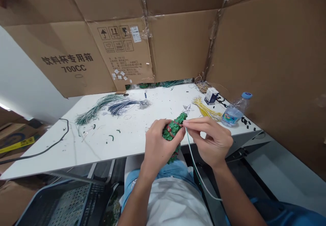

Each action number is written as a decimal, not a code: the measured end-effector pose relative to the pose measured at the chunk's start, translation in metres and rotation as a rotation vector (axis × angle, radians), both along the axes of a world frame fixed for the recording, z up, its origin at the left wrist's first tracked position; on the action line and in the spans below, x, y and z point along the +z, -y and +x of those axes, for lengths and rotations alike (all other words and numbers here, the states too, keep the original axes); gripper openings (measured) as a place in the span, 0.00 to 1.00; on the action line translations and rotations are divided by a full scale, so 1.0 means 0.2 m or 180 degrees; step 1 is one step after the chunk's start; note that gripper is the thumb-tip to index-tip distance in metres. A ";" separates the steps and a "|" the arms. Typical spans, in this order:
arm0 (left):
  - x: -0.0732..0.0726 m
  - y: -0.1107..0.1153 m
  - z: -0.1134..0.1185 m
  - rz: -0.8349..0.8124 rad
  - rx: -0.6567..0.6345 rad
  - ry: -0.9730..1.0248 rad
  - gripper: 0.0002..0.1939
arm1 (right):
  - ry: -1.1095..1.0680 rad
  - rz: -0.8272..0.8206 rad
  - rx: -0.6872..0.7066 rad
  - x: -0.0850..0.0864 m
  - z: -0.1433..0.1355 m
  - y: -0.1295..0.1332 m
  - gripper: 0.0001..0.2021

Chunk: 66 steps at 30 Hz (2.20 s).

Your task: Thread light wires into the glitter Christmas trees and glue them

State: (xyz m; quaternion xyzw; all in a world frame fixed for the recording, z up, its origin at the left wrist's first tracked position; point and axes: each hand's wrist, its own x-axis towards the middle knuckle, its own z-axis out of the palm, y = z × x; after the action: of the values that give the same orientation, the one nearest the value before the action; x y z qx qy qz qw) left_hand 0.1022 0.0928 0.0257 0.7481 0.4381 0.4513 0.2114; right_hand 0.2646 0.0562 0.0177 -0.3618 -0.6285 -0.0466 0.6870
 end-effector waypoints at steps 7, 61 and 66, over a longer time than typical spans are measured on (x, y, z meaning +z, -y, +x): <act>0.03 0.03 0.00 0.0082 0.0095 -0.0038 0.11 | 0.0022 0.0059 -0.0208 0.00 -0.02 0.01 0.14; 0.04 0.15 -0.07 0.0323 0.0376 -0.0371 0.15 | 0.0156 0.0080 0.0081 0.01 -0.04 0.09 0.16; 0.05 0.15 -0.06 0.0333 0.0341 -0.0385 0.14 | 0.0106 0.0089 0.0075 0.00 -0.03 0.08 0.15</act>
State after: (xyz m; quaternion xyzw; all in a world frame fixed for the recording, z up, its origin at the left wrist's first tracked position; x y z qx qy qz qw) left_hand 0.0897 0.0635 0.0364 0.7595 0.4652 0.4383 0.1208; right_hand 0.2577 0.0394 0.0184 -0.3439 -0.6433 -0.0532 0.6819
